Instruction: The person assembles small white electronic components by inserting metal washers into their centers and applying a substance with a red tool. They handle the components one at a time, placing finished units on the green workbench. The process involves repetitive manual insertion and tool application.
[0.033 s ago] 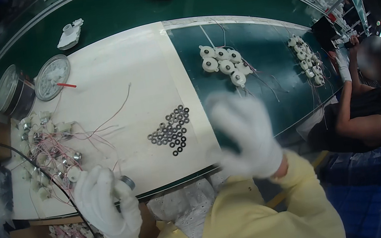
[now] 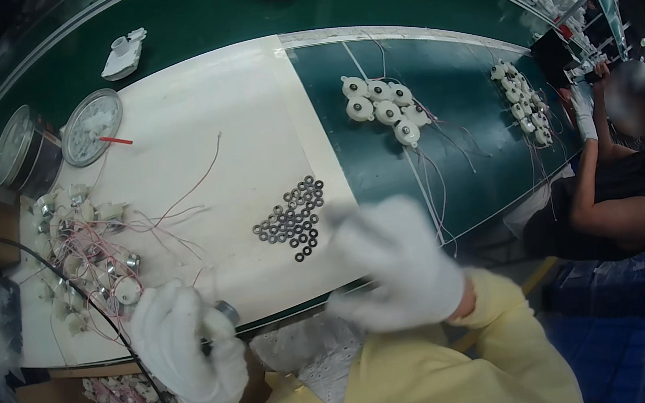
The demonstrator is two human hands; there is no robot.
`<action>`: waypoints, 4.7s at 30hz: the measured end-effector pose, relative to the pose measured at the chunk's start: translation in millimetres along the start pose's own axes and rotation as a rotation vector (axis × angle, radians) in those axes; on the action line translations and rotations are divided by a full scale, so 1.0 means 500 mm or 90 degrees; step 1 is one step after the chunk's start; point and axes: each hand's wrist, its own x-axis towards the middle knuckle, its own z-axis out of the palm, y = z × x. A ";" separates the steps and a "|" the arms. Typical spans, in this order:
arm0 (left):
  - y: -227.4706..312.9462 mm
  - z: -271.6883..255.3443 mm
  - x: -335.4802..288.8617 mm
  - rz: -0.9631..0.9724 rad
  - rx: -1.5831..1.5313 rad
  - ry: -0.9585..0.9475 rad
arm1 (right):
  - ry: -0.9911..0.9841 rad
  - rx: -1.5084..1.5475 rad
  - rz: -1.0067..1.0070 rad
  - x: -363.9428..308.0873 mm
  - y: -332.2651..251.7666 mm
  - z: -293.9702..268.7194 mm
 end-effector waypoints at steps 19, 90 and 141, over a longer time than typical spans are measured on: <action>-0.066 -0.043 0.005 -0.023 0.179 0.004 | 0.124 0.675 0.394 -0.125 -0.001 -0.077; -0.092 0.000 -0.077 -0.027 0.073 -0.154 | -0.012 -0.451 0.169 -0.098 0.076 -0.045; -0.054 0.115 0.077 -0.164 -0.293 -0.315 | 0.110 0.130 0.127 -0.129 0.055 0.102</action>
